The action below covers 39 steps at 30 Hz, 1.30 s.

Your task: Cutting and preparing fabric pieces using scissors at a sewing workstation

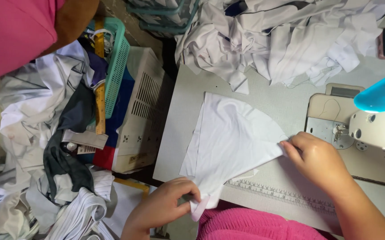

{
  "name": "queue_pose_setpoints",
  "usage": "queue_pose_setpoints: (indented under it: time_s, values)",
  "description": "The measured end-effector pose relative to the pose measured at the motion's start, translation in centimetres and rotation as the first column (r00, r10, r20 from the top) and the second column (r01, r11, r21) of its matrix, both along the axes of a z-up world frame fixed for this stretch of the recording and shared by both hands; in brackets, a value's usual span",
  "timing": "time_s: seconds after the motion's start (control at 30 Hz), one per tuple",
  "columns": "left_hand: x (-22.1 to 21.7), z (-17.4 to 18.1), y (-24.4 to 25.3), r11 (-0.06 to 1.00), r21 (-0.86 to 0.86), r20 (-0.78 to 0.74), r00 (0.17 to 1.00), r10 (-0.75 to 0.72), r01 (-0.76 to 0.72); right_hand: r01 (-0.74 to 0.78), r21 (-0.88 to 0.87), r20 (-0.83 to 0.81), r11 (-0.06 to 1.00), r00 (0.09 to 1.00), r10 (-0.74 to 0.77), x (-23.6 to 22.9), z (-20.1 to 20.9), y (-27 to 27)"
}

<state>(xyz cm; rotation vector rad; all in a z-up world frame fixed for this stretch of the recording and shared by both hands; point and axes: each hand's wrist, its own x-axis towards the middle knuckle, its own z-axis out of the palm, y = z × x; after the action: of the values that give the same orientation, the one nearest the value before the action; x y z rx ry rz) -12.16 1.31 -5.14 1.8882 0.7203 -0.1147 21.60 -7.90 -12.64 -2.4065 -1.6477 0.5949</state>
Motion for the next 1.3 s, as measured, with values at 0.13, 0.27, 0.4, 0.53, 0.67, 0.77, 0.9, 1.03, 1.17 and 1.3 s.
queue_pose_setpoints:
  time_s: [0.13,0.27,0.4,0.53,0.67,0.77,0.9,1.03,1.17,1.3]
  values:
    - [0.5,-1.2,0.3,0.987,0.058,-0.099,0.985,-0.141,0.147,-0.094,-0.111,0.019,0.989,0.995,0.097,-0.3,0.8,-0.2]
    - [1.7,-0.2,1.6,0.980,0.056,-0.222,0.959,-0.175,0.191,-0.186,-0.027,-0.007,0.982,0.982,0.186,-0.2,1.2,0.4]
    - [4.3,-1.4,4.2,0.973,0.210,-0.073,0.990,0.118,-0.100,-0.160,0.329,-0.055,0.930,0.981,0.188,-1.1,0.0,2.7]
    - [8.0,-8.9,8.3,0.769,0.541,0.219,0.940,0.260,-0.339,-0.114,0.347,0.029,0.931,0.993,0.111,-3.7,-1.6,5.3]
    - [10.9,-12.4,10.8,0.548,0.676,0.258,0.855,0.450,-0.492,-0.151,0.377,0.059,0.914,0.988,0.139,-4.7,-3.1,6.3]
    - [11.9,-14.4,11.8,0.477,0.707,0.330,0.840,0.430,-0.522,-0.062,0.351,-0.057,0.934,0.995,0.087,-4.6,-4.5,6.2]
    - [12.5,-15.3,11.9,0.414,0.698,0.438,0.805,0.399,-0.585,0.162,0.193,-0.425,0.968,0.903,-0.066,-4.3,-5.1,5.8]
    - [12.5,-15.1,11.6,0.363,0.700,0.506,0.785,0.356,-0.616,0.315,0.122,-0.607,0.941,0.774,-0.180,-4.3,-3.5,6.0]
    - [12.5,-14.9,11.8,0.365,0.666,0.546,0.759,0.355,-0.650,0.246,0.181,-0.351,0.952,0.921,-0.171,-3.8,-0.7,6.0]
    - [12.7,-14.4,11.9,0.379,0.642,0.555,0.745,0.369,-0.666,0.077,0.260,-0.036,0.963,0.997,-0.070,-3.1,-1.4,6.5]
